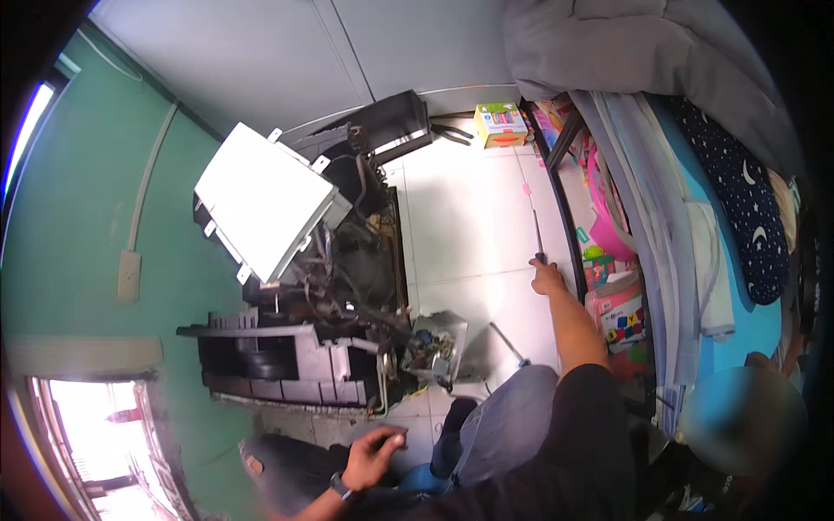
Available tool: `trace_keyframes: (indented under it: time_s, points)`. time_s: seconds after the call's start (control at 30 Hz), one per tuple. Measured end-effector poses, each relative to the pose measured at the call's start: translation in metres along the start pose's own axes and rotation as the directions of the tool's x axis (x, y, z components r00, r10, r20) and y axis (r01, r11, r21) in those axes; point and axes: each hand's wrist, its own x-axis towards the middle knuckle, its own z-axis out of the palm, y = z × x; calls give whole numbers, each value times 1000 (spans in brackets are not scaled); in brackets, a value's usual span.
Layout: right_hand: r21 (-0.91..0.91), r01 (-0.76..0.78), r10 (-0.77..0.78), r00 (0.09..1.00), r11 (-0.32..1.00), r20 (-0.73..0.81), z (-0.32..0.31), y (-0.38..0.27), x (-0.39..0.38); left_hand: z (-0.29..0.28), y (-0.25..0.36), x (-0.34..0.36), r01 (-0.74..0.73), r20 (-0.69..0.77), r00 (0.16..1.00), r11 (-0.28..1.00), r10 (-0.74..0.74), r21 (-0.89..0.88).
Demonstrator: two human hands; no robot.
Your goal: The person manipulates internal components of a dismantled air conditioning unit, disconnecting wires from a circuit board, removing a white plastic casing, and using a screwdriver to disassemble parts of the fan housing while sitting on the floor.
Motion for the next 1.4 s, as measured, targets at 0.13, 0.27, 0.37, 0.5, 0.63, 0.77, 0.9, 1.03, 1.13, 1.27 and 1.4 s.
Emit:
trace_keyframes:
  time_s: [0.13, 0.27, 0.37, 0.5, 0.63, 0.77, 0.9, 1.03, 1.13, 1.27, 1.4]
  points:
    - [427, 63, -155, 971, 902, 183, -29, 35, -41, 18, 22, 25, -129, 17, 992, 991, 129, 40]
    - [843, -26, -342, 907, 537, 246, -117, -21, -206, 38, 19, 52, -23, 79, 992, 745, 102, -666]
    - [714, 221, -426, 897, 664, 118, -173, -38, -342, 51, 19, 59, 92, 79, 996, 392, -49, -916]
    - [409, 601, -677, 734, 686, 58, -187, -53, -449, 47, 4, 42, 98, 88, 995, 266, -51, -959]
    - [469, 504, -613, 782, 725, 108, -174, -51, -474, 38, -9, 25, 94, 73, 994, 286, -82, -954]
    - [461, 579, -678, 732, 673, 70, -168, -57, -474, 34, -22, 15, 63, 35, 993, 251, -113, -966]
    - [443, 573, -684, 716, 689, 137, -164, -62, -461, 31, -29, 11, -3, -27, 997, 300, -77, -954]
    - [461, 488, -645, 709, 741, 286, -161, -66, -446, 27, -40, 9, -88, -106, 994, 355, -32, -931]
    - [499, 327, -558, 706, 802, 435, -154, -64, -437, 27, -41, 7, -95, -131, 989, 395, -65, -914]
    - [412, 563, -688, 670, 716, 279, -139, -65, -430, 28, -50, 10, -37, -112, 981, 409, -161, -912]
    - [269, 693, -740, 656, 669, 151, -136, -68, -429, 30, -51, 16, -99, -174, 975, 435, -137, -895]
